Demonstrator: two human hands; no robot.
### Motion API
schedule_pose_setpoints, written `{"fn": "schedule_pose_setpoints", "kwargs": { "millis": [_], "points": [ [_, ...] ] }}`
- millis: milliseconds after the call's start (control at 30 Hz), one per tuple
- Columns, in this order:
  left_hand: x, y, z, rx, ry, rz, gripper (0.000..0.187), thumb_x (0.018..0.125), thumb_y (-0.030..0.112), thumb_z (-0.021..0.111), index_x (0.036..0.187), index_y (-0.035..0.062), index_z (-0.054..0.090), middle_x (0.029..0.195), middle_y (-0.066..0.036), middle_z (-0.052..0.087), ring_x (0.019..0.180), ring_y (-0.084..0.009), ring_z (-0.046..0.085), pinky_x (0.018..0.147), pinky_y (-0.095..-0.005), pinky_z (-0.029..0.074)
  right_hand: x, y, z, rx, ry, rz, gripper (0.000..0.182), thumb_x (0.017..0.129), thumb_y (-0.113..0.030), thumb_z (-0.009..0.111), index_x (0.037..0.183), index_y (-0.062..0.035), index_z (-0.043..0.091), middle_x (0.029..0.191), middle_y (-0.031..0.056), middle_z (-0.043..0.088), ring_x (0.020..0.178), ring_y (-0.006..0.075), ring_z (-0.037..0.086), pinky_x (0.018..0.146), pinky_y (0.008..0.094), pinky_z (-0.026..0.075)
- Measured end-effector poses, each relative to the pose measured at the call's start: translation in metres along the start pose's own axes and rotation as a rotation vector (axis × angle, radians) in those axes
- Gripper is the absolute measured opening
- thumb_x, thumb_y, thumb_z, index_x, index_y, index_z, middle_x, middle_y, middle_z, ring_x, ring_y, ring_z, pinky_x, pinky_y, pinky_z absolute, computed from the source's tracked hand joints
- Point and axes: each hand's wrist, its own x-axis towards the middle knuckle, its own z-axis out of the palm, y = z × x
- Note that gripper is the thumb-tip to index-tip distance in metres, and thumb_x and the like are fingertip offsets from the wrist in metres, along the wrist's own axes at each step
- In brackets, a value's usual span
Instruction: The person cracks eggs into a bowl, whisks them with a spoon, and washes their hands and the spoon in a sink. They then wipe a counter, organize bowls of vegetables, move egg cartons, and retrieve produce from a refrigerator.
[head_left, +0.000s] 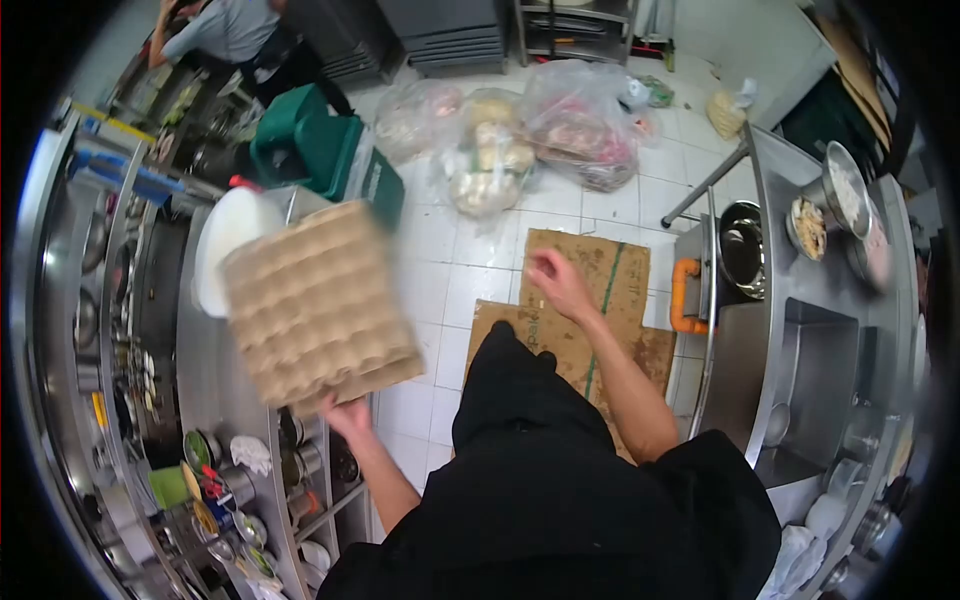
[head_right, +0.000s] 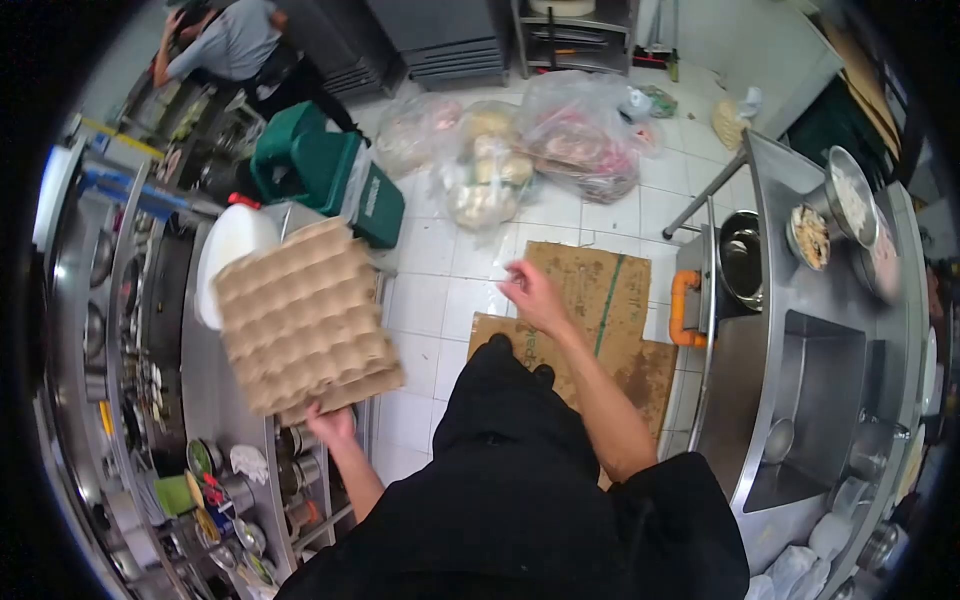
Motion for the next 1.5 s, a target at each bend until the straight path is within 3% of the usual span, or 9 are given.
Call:
{"fn": "schedule_pose_setpoints", "kwargs": {
  "millis": [133, 300, 467, 767, 833, 1000, 1100, 1233, 1500],
  "points": [
    [-0.013, -0.126, 0.097, 0.188, -0.36, -0.381, 0.049, 0.075, 0.003, 0.048, 0.124, 0.0032, 0.044, 0.122, -0.012, 0.051, 0.113, -0.0269, 0.049, 0.1, -0.0458, 0.037, 0.073, -0.003, -0.002, 0.297, 0.301, 0.223, 0.054, 0.079, -0.025, 0.068, 0.121, -0.0001, 0.045, 0.11, 0.0125, 0.056, 0.097, 0.023, 0.056, 0.084, 0.0329, 0.045],
    [-0.014, -0.244, 0.228, 0.441, -0.76, -0.328, 0.052, 0.076, -0.002, 0.05, 0.127, 0.0025, 0.041, 0.123, -0.009, 0.05, 0.115, -0.0226, 0.047, 0.099, -0.0382, 0.037, 0.13, 0.035, -0.131, 0.628, 0.435, 0.233, 0.056, 0.077, -0.015, 0.069, 0.123, 0.0015, 0.042, 0.114, 0.0144, 0.056, 0.101, 0.0215, 0.056, 0.086, 0.0331, 0.045],
    [0.017, -0.359, 0.351, 0.468, -0.786, -0.404, 0.043, 0.08, 0.0, 0.05, 0.122, -0.0009, 0.043, 0.118, -0.009, 0.053, 0.106, -0.0218, 0.053, 0.091, -0.0339, 0.042, 0.182, 0.024, -0.242, 0.557, 0.715, 0.273, 0.053, 0.071, -0.012, 0.066, 0.117, 0.0052, 0.045, 0.109, 0.0135, 0.058, 0.093, 0.0211, 0.058, 0.08, 0.0311, 0.046],
    [0.011, -0.527, 0.556, 0.781, -1.062, -0.041, 0.038, 0.087, 0.014, 0.057, 0.12, -0.0001, 0.044, 0.111, -0.01, 0.055, 0.1, -0.0199, 0.052, 0.09, -0.0303, 0.038, 0.253, 0.018, -0.416, 0.463, 1.19, 0.001, 0.05, 0.074, -0.014, 0.064, 0.117, 0.003, 0.044, 0.109, 0.0142, 0.056, 0.095, 0.0229, 0.057, 0.078, 0.0343, 0.049],
    [0.033, -0.565, 0.567, 0.81, -1.026, -0.351, 0.038, 0.088, 0.016, 0.056, 0.121, 0.0011, 0.044, 0.111, -0.01, 0.056, 0.1, -0.0192, 0.053, 0.087, -0.0318, 0.042, 0.246, -0.01, -0.443, 0.58, 1.266, -0.02, 0.052, 0.076, -0.014, 0.062, 0.121, 0.0006, 0.041, 0.114, 0.014, 0.053, 0.1, 0.0234, 0.056, 0.082, 0.0347, 0.049],
    [0.029, -0.627, 0.6, 0.746, -1.03, -0.798, 0.04, 0.09, 0.021, 0.055, 0.124, 0.0032, 0.043, 0.113, -0.011, 0.056, 0.101, -0.021, 0.056, 0.082, -0.0375, 0.051, 0.223, 0.006, -0.526, 0.577, 0.843, -0.178, 0.062, 0.072, -0.008, 0.06, 0.129, -0.0005, 0.035, 0.114, 0.0121, 0.054, 0.1, 0.0207, 0.057, 0.086, 0.0318, 0.047],
    [-0.005, -0.668, 0.644, 0.771, -1.193, -0.984, 0.045, 0.089, 0.027, 0.056, 0.125, 0.0043, 0.043, 0.115, -0.01, 0.056, 0.102, -0.02, 0.056, 0.084, -0.0368, 0.05, 0.237, 0.029, -0.563, 0.491, 0.905, -0.083, 0.065, 0.071, -0.006, 0.059, 0.131, -0.0003, 0.033, 0.115, 0.0111, 0.055, 0.099, 0.0192, 0.057, 0.088, 0.0306, 0.045],
    [-0.069, -0.701, 0.739, 0.956, -1.511, -0.673, 0.045, 0.088, 0.023, 0.058, 0.124, 0.0006, 0.044, 0.114, -0.007, 0.056, 0.102, -0.0127, 0.051, 0.089, -0.0281, 0.041, 0.284, 0.044, -0.626, 0.208, 0.879, 0.114, 0.063, 0.071, -0.005, 0.061, 0.129, 0.0007, 0.038, 0.113, 0.0103, 0.056, 0.099, 0.0177, 0.055, 0.087, 0.0298, 0.044],
    [-0.126, -0.769, 0.858, 0.669, -1.664, -0.783, 0.054, 0.087, 0.012, 0.054, 0.135, 0.0034, 0.033, 0.126, -0.005, 0.048, 0.111, -0.0116, 0.047, 0.093, -0.0269, 0.038, 0.36, 0.035, -0.713, 0.299, 1.096, -0.021, 0.057, 0.074, -0.008, 0.059, 0.127, -0.0019, 0.039, 0.115, 0.0111, 0.052, 0.104, 0.0211, 0.05, 0.092, 0.0325, 0.039]
  ]
}}
